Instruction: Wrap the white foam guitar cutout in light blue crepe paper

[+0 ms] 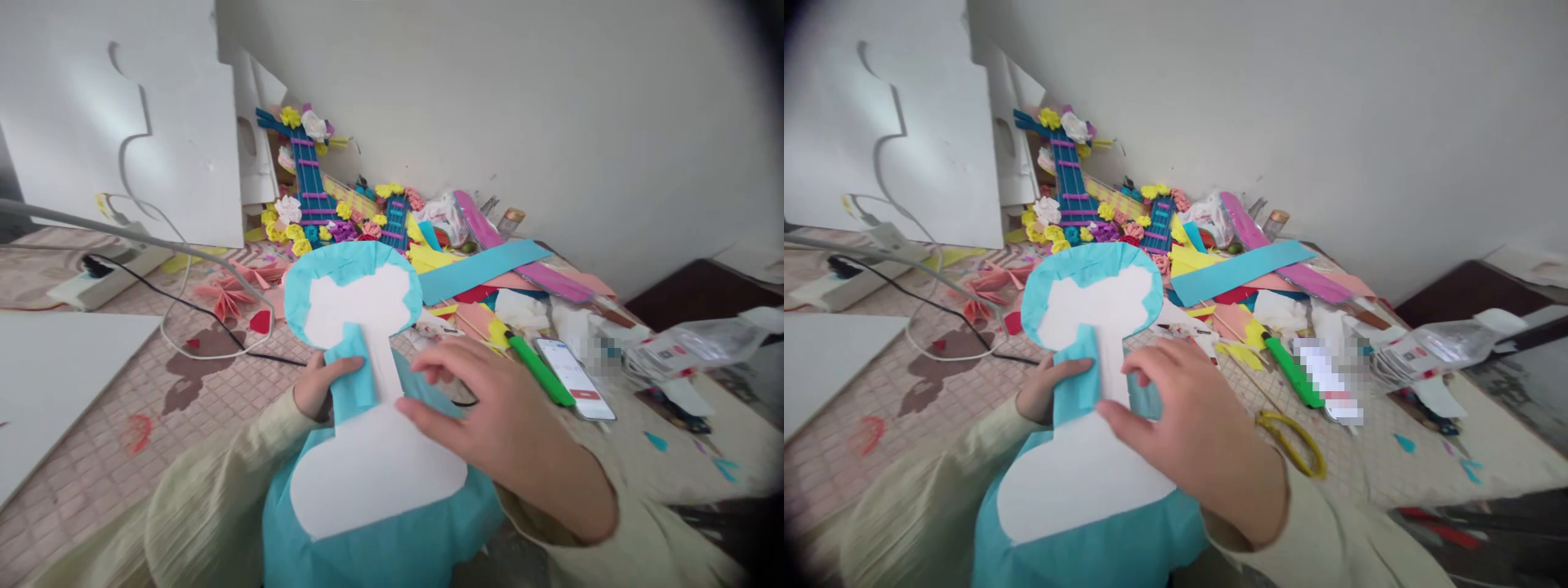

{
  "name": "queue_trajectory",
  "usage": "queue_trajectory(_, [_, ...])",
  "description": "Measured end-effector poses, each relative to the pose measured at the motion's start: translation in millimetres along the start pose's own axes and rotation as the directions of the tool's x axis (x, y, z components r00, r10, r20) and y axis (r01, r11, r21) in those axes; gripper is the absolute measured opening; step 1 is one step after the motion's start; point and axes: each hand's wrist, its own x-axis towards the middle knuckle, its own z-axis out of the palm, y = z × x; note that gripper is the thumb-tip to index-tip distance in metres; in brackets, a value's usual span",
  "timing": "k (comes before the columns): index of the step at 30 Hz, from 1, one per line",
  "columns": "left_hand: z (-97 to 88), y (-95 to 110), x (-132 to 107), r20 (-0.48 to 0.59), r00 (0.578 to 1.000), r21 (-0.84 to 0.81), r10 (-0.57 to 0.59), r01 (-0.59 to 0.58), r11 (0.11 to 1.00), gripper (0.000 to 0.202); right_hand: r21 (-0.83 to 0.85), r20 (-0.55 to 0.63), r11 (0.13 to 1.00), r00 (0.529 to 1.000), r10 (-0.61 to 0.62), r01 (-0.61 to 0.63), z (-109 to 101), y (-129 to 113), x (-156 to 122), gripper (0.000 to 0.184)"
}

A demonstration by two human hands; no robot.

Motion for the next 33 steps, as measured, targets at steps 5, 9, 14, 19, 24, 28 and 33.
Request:
queue_trajectory(5, [-4.5,-5.6,5.2,0.007,0.993,0.019,0.115,-0.115,0.993,0.016,-0.217,0.194,0.959,0.970,-0.143,0.185,31.1,-9.0,23.6,0.038])
queue_trajectory(9, [-5.4,-6.9,9.5,0.004,0.989,0.004,0.147,-0.147,0.989,0.016,-0.331,0.211,0.920,0.967,-0.145,0.210,40.8,-8.3,27.2,0.029])
queue_trajectory(14, [-5.7,-7.8,11.3,-0.011,0.990,-0.007,0.142,-0.142,0.990,0.017,-0.368,0.213,0.902,0.965,-0.155,0.226,40.8,-8.0,26.2,0.020])
queue_trajectory(19, [-4.3,-7.3,9.4,0.006,0.993,-0.045,0.115,-0.114,0.992,0.016,-0.414,0.208,0.875,0.962,-0.179,0.252,39.3,-8.4,23.8,0.007])
queue_trajectory(24, [-2.3,-5.1,8.3,0.034,0.992,-0.063,0.120,-0.117,0.991,0.019,-0.445,0.227,0.834,0.942,-0.246,0.325,40.3,-7.0,22.2,0.009])
queue_trajectory(28, [-5.4,-6.8,11.1,0.032,0.992,-0.010,0.125,-0.125,0.992,0.025,-0.437,0.214,0.840,0.944,-0.250,0.322,41.7,-6.9,22.1,0.015])
queue_trajectory(33, [-15.9,-13.7,18.7,-0.052,0.986,0.092,0.159,-0.154,0.984,0.039,-0.289,0.115,0.934,0.976,-0.186,0.212,41.6,-10.1,21.2,0.015])
